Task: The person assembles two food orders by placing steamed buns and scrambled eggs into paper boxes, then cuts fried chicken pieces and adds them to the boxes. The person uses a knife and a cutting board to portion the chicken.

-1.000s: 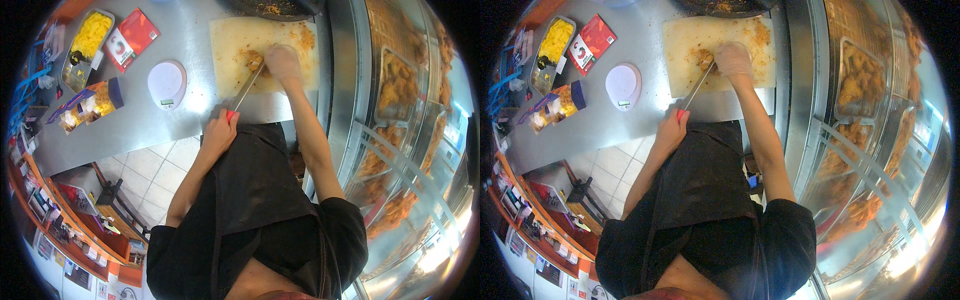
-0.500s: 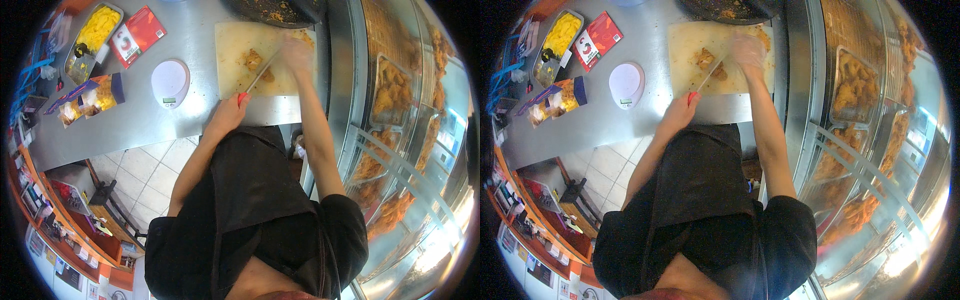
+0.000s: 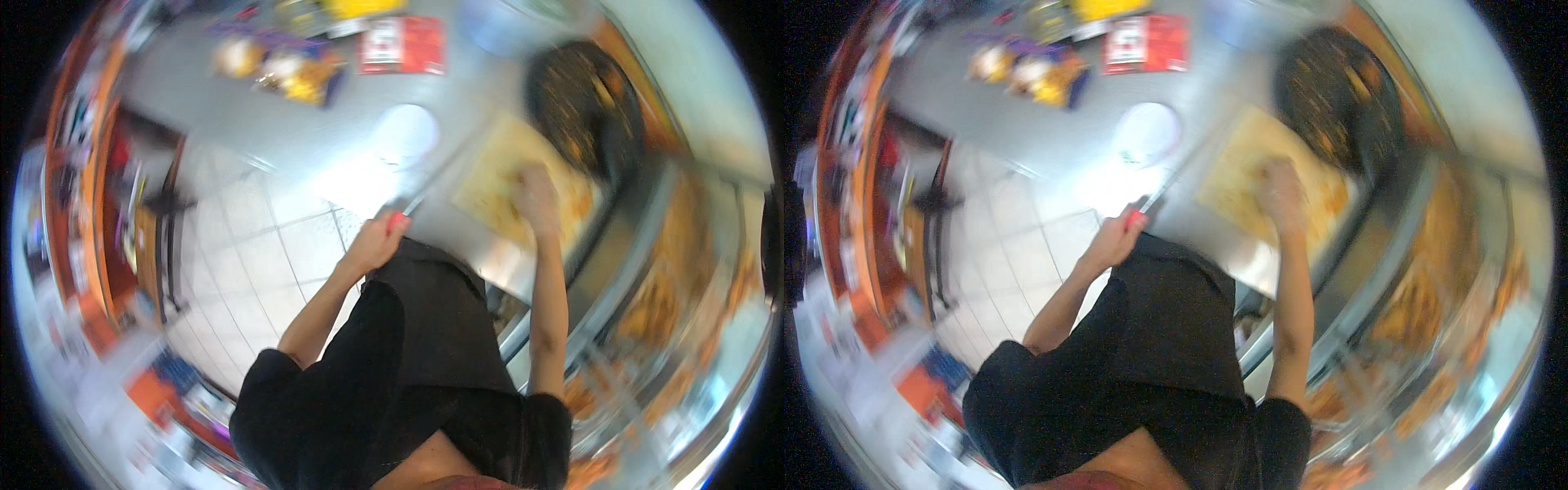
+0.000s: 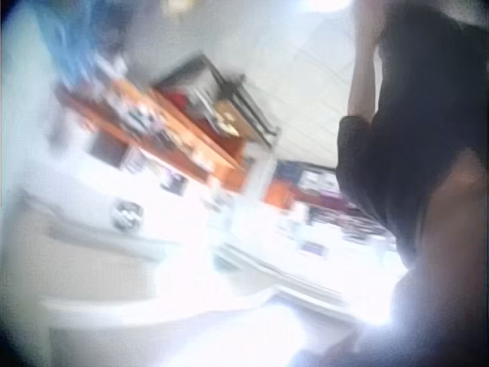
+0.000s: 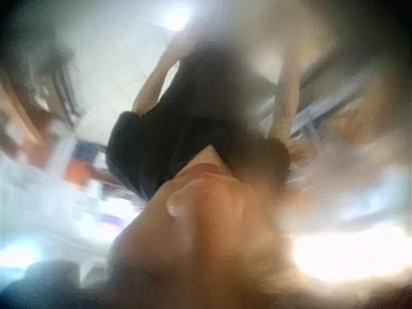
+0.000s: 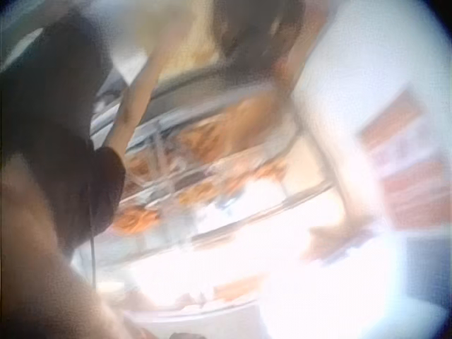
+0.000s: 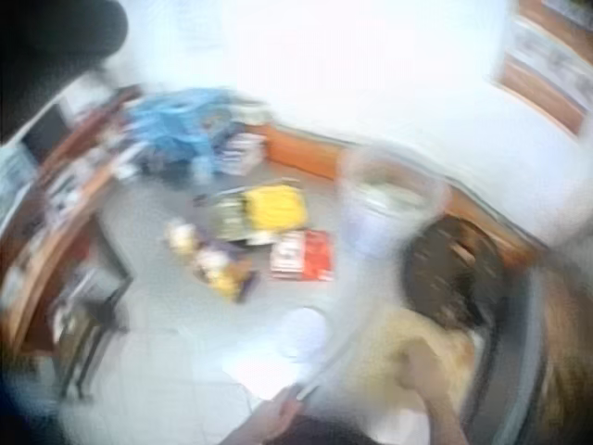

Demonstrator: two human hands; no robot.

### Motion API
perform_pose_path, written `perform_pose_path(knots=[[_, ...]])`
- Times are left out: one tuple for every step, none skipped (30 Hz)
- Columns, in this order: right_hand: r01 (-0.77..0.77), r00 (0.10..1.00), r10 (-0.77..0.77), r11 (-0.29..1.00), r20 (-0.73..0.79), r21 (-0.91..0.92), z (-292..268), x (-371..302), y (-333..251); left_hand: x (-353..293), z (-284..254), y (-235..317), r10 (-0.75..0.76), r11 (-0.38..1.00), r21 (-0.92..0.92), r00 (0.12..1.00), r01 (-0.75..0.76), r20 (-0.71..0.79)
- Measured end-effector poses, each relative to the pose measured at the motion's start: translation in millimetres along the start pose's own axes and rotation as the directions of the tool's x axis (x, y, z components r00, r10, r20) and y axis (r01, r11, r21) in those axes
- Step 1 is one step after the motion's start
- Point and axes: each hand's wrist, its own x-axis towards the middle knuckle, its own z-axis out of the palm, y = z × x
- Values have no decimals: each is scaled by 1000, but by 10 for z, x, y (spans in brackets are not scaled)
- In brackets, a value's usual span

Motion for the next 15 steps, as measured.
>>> perform_pose_path(knots=[[-132, 991, 133, 991, -21, 35, -32, 44, 22, -94, -22, -33, -20, 1000, 20, 1000, 20, 5], [-114, 986, 138, 966, -90, 231, -73, 48, 11, -235, -47, -77, -19, 1000, -4, 999, 19, -45], [-190, 961, 255, 891, -108, 413, -106, 110, -64, -335, -66, -109, 6, 1000, -13, 997, -8, -80], [-98, 977, 195, 771, -88, 629, -153, 182, -189, -416, -91, -156, 10, 998, -67, 992, -19, -126], [-122, 978, 210, 592, -6, 796, -208, 247, -374, -506, -114, -215, 12, 992, -119, 988, -30, -153], [-212, 955, 279, 385, 106, 898, -264, 273, -613, -608, -131, -288, 8, 986, -162, 986, -36, -168], [-127, 987, 147, 422, 71, 898, -323, 341, -926, -698, -153, -371, 23, 974, -215, 979, -68, -204], [-41, 999, 22, 455, 34, 890, -337, 500, -1284, -729, -154, -463, 34, 961, -259, 969, -98, -244], [-10, 999, -32, 455, 28, 890, -363, 676, -1686, -744, -176, -564, 2, 945, -317, 968, -84, -252], [100, 981, -190, 408, -22, 908, -357, 899, -2129, -736, -204, -664, 65, 915, -349, 929, -201, -365], [303, 938, -300, 456, -176, 837, -308, 1154, -2602, -724, -248, -772, 113, 899, -333, 887, -283, -447], [528, 826, -458, 427, -328, 734, -240, 1415, -3081, -706, -326, -889, 109, 884, -349, 864, -310, -491], [615, 761, -540, 421, -361, 666, -170, 1657, -3507, -683, -429, -1009, 98, 861, -381, 844, -338, -527], [691, 691, -614, 409, -381, 596, -89, 1897, -3900, -666, -552, -1119, 127, 851, -344, 792, -396, -598], [675, 714, -615, 476, -335, 565, 27, 2114, -4278, -661, -697, -1242, 98, 870, -330, 787, -365, -610]])
